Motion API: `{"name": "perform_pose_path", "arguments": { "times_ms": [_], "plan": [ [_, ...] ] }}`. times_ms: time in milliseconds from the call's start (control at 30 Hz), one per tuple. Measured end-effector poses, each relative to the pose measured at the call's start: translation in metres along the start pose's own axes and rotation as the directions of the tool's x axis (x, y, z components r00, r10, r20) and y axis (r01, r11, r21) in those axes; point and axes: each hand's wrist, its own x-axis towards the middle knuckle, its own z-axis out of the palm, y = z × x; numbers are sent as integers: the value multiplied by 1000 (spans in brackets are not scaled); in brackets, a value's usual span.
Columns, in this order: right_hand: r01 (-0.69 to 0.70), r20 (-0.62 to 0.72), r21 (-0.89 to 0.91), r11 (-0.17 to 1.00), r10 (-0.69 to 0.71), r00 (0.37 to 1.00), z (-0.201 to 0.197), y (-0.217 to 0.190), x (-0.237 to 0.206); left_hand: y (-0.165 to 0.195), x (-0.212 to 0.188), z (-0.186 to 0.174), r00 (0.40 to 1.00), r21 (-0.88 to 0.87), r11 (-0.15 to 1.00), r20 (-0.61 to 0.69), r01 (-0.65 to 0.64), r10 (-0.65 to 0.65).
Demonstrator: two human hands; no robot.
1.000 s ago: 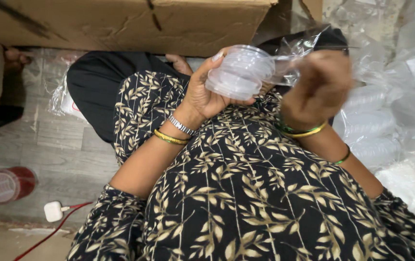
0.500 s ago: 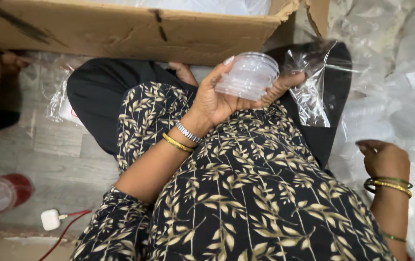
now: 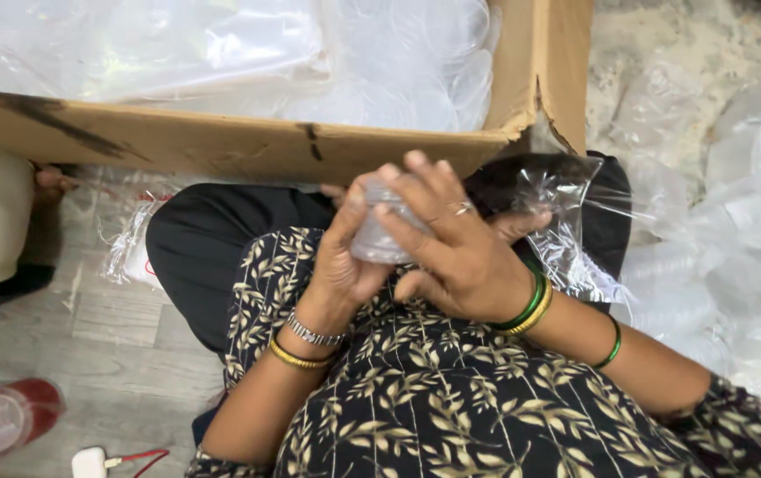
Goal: The person sits on the floor with a cardboard box of clear plastic containers and stacks the containers into nested piles by hand. They wrap a completed stack with clear plastic film and place finished stacks back into the box, continuing to build more stacks.
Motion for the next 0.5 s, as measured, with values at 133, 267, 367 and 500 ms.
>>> {"name": "perform_pose_path", "arguments": {
  "times_ms": [133, 267, 367, 500],
  "plan": [
    [-11, -98, 27, 1000, 13, 995, -18, 52, 39, 23, 4, 13, 999, 34, 999, -34, -15, 16],
    [-164, 326, -272, 948, 251, 911, -4, 174, 84, 40, 15, 29, 1000, -14, 1000, 26, -9, 10],
    [-2, 531, -399, 917, 232, 815, 34, 218, 66, 44, 18, 41, 997, -2, 998, 53, -61, 61],
    [-26, 504, -534, 845, 342, 793, 35, 231, 61, 60, 27, 49, 991, -49, 995, 105, -82, 87]
  ]
}}
